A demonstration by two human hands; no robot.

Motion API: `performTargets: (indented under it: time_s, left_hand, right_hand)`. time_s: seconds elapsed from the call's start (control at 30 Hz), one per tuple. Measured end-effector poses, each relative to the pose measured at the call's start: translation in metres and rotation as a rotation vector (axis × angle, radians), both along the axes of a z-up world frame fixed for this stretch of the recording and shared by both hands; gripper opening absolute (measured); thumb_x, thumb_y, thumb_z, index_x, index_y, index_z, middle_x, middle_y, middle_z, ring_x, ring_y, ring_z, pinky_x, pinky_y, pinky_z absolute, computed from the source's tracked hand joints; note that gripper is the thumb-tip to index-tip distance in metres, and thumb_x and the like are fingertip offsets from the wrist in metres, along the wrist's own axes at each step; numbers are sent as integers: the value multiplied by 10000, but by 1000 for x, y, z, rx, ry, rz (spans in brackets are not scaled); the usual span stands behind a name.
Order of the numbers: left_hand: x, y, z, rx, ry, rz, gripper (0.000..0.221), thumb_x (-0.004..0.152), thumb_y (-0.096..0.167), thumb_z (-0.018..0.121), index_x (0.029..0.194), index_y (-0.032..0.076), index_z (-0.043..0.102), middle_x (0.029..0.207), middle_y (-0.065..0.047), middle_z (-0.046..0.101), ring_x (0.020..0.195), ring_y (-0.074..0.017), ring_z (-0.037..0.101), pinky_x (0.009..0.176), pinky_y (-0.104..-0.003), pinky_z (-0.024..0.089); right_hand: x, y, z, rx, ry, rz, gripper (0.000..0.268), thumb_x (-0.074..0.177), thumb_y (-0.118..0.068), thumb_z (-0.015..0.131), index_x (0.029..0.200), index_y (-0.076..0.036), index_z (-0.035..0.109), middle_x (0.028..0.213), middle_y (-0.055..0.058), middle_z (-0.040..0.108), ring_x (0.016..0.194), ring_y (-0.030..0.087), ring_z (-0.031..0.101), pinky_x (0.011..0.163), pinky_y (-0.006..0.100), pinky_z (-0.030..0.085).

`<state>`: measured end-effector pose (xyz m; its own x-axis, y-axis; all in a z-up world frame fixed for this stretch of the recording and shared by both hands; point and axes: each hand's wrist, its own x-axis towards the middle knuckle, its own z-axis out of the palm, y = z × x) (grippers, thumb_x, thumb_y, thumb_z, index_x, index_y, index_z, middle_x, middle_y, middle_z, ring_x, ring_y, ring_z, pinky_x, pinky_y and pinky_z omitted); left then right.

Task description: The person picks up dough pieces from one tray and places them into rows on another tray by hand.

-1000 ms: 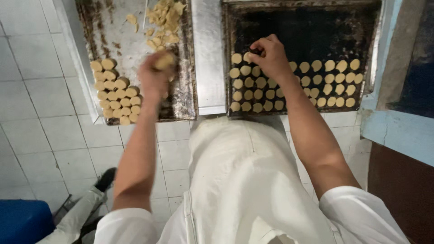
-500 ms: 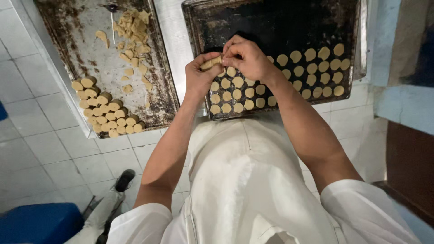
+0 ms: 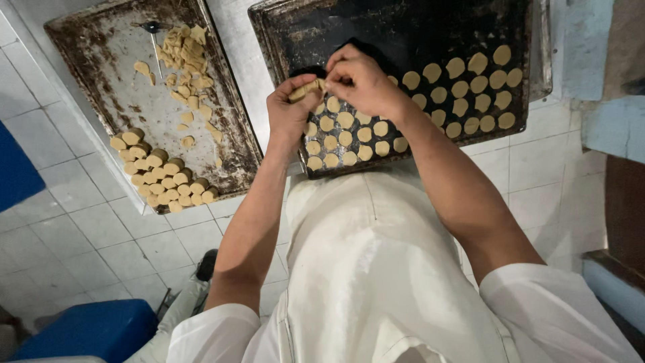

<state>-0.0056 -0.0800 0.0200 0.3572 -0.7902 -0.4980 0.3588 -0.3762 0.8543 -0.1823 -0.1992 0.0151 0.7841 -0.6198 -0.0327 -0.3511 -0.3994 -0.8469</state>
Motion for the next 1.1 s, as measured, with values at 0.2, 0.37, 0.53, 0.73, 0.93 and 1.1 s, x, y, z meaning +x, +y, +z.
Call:
performTargets:
  time_s: [0.2, 0.37, 0.53, 0.73, 0.93, 1.1]
  left_hand:
    - [-2, 0, 2, -35, -74, -100, 348, 886, 8, 768, 1229, 12, 707, 1115, -91, 770, 955, -123, 727, 824, -230, 605]
    - [-17, -8, 4, -80, -28, -127, 343, 900, -7, 781, 1237, 1, 715, 1125, -87, 768, 964, -115, 715, 836, -235, 606]
    - [-28, -19, 7, -71, 60, -125, 356, 897, 10, 763, 1249, 10, 711, 1117, -64, 773, 954, -100, 728, 828, -221, 608]
    - [-38, -30, 11, 43, -9, -182, 343, 886, 7, 798, 1221, -2, 724, 1008, -62, 775, 839, -91, 705, 719, -218, 568]
    - [-49, -43, 4, -101, 14, -188, 335, 895, 9, 794, 1221, -29, 722, 1065, -63, 776, 892, -70, 704, 785, -200, 583]
    - [-59, -53, -1, -47, -66, -224, 323, 895, 14, 794, 1210, -18, 730, 1018, -64, 768, 833, -76, 671, 722, -206, 551]
  right_hand:
    - [-9, -5, -3, 9, 139, -91, 302, 888, -246, 881, 872, 10, 721, 1111, 108, 606, 943, 227, 639, 812, 346, 553]
    - [-23, -14, -4, -56, 9, -35, 128, 981, -158, 792, 992, -34, 761, 1179, 68, 630, 1000, 198, 669, 854, 313, 581]
    - [-39, -18, -1, 10, 54, -87, 231, 928, -203, 871, 932, -25, 725, 1098, 96, 571, 876, 188, 626, 771, 313, 567]
    - [-47, -23, -2, 38, -56, -79, 187, 930, -148, 869, 1002, -24, 750, 1117, 74, 616, 923, 182, 639, 765, 301, 555]
    - [-63, -36, -6, -92, 44, -181, 255, 912, -186, 888, 914, -7, 707, 1131, 100, 609, 969, 202, 637, 827, 329, 558]
    - [-72, -38, -12, -5, -26, -82, 188, 990, -154, 816, 929, -11, 709, 1168, 77, 617, 997, 213, 648, 857, 350, 551]
